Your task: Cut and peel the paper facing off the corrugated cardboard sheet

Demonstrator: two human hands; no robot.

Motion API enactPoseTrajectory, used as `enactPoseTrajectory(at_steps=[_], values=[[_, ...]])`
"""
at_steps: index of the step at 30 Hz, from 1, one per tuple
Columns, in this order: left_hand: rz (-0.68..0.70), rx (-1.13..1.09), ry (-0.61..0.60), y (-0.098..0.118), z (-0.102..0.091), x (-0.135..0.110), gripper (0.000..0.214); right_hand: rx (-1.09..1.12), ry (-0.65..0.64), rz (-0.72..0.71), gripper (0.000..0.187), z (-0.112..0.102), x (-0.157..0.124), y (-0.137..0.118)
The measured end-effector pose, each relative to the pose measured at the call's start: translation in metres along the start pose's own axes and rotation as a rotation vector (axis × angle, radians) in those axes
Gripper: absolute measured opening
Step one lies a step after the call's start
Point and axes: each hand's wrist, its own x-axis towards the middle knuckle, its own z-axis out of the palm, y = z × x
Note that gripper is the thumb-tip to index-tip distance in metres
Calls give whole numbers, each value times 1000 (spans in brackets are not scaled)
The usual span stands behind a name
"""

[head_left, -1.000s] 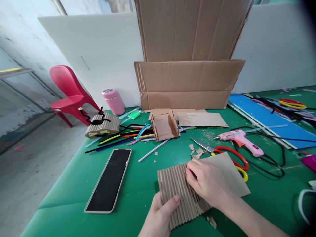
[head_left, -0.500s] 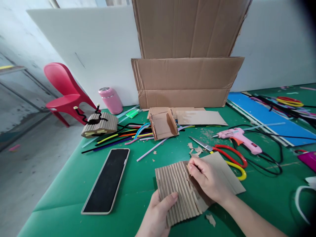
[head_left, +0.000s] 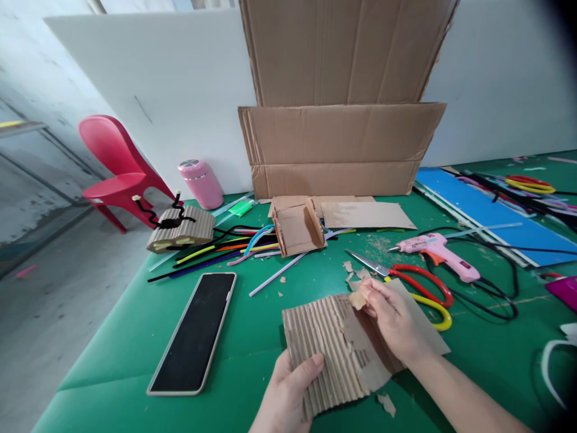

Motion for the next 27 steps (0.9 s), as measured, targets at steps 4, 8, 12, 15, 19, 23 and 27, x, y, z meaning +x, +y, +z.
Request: enactPoseTrajectory(at_steps=[4,8,12,15,19,23,27], values=[[-16,-25,56,0,1,1,67,189,117,8,29,-4,12,-5],[-14,-29,90,-1,2,2,71,238,151,-10,35,-7,15,-7],[-5,-21,79,-2,1,2,63,115,31,-31,34,-7,2,-12],[31,-30,26,-3,0,1,48,-228,-181,-72,25,-2,-9,-22],[53,-29,-23,-4,0,0,30,-736,-346,-186,25,4,-17,-33],[61,-13,-37,-4,0,0,30,-830,-402,-242,17,3,-18,-36],[68,-5,-15,-5,0,2,38,-882,-456,-297,16,2,-18,-37]])
